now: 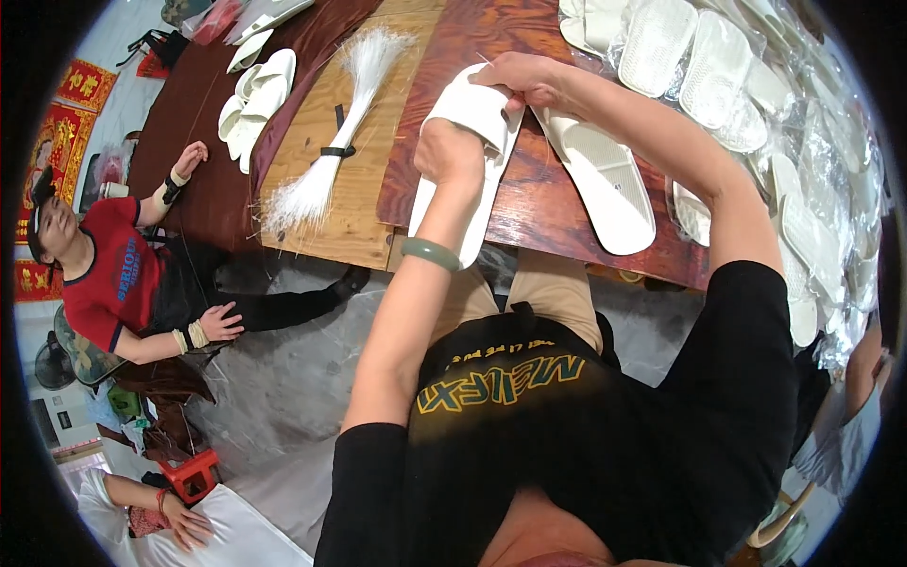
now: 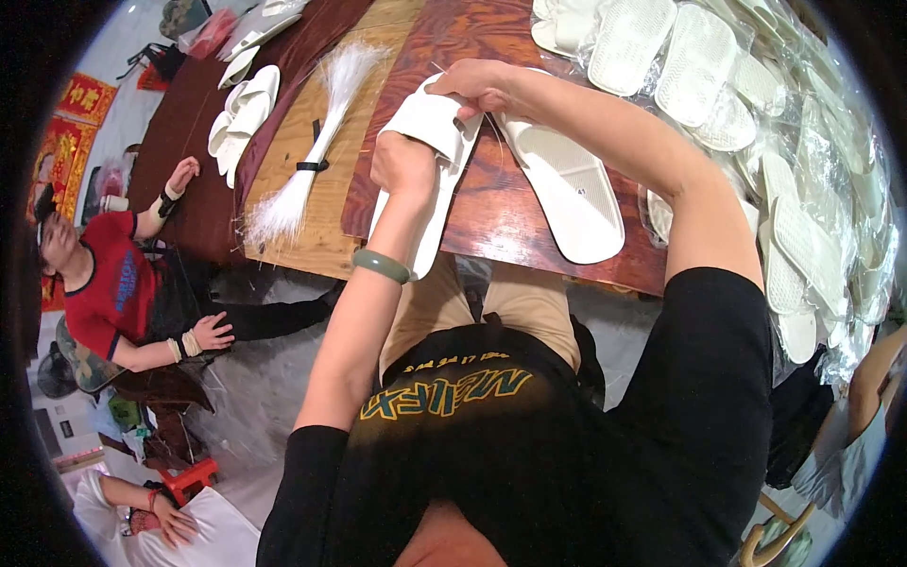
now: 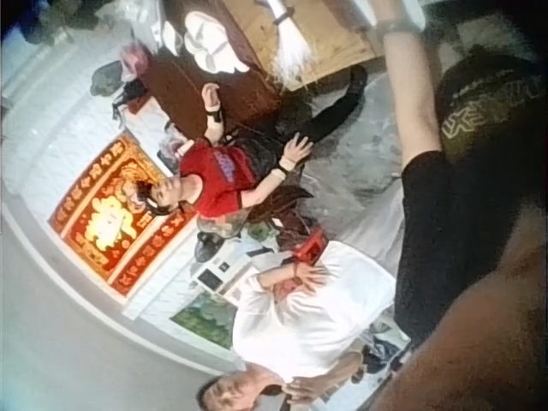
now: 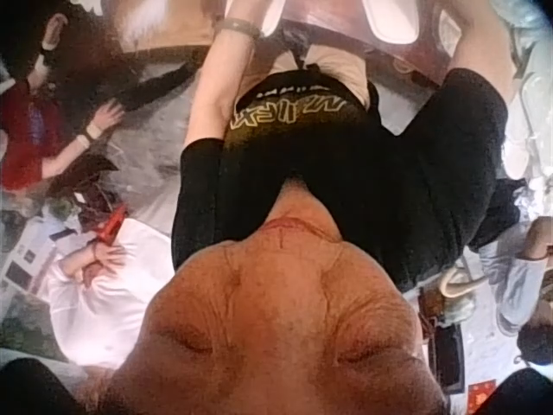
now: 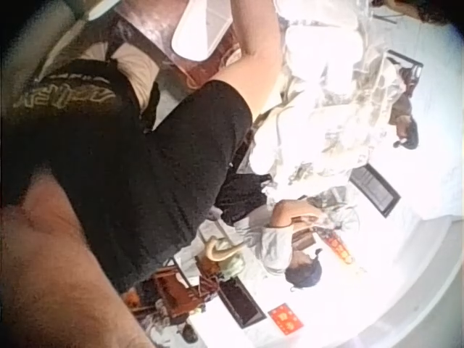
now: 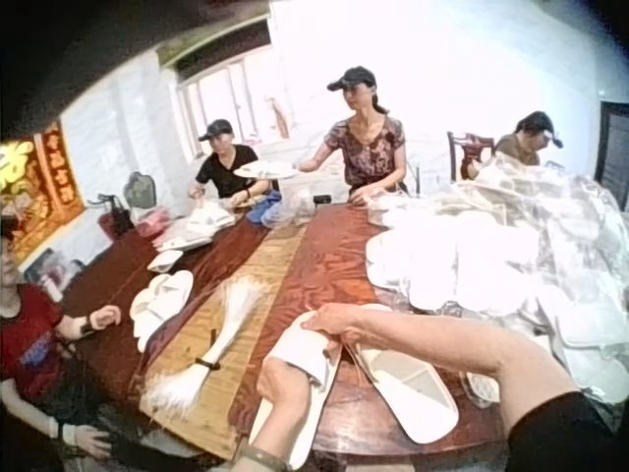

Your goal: Manually attaching the upper straps to the soles of white and pink plastic slippers and preparing them for packaging.

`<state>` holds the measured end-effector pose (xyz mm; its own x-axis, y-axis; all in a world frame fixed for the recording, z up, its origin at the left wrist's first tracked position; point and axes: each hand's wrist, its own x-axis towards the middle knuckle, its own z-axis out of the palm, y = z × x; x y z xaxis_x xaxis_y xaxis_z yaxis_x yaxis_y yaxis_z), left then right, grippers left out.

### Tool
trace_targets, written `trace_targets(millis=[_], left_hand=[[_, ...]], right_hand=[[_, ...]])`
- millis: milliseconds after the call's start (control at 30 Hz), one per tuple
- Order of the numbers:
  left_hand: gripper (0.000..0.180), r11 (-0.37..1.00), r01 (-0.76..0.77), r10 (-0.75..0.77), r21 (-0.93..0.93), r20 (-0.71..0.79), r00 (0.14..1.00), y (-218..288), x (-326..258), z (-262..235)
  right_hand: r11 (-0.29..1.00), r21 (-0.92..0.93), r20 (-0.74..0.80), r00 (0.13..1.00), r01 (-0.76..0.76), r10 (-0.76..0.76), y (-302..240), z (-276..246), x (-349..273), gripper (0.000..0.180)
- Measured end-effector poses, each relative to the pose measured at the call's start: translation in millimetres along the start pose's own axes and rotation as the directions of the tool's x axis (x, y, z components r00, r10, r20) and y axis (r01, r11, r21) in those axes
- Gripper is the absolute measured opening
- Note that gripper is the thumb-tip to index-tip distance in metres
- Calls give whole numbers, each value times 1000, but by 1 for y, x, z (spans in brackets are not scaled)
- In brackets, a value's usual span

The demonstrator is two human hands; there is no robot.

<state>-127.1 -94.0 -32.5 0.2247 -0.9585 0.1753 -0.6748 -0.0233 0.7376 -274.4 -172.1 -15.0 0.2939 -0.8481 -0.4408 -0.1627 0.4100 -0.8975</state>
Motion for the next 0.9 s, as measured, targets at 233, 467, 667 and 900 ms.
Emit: trace_targets(millis=[233, 467, 667, 900], left_hand=[[21, 945, -323, 327, -57, 56, 944, -29, -11, 8], [29, 848, -503, 527, -168, 374, 763, -5, -5, -64], [21, 750, -464, 648, -472, 378, 661, 11, 94, 3], [21, 879, -268, 471, -394, 636, 611, 23, 93, 12]], right_hand=[[980, 189, -103, 994, 55, -36, -2, 9, -4, 14], [951, -27, -344, 891, 308, -298, 5, 3, -14, 17], [903, -146, -324, 842, 405, -431, -1, 0, -17, 15], [918, 8, -439, 826, 397, -354, -4, -10, -54, 26]])
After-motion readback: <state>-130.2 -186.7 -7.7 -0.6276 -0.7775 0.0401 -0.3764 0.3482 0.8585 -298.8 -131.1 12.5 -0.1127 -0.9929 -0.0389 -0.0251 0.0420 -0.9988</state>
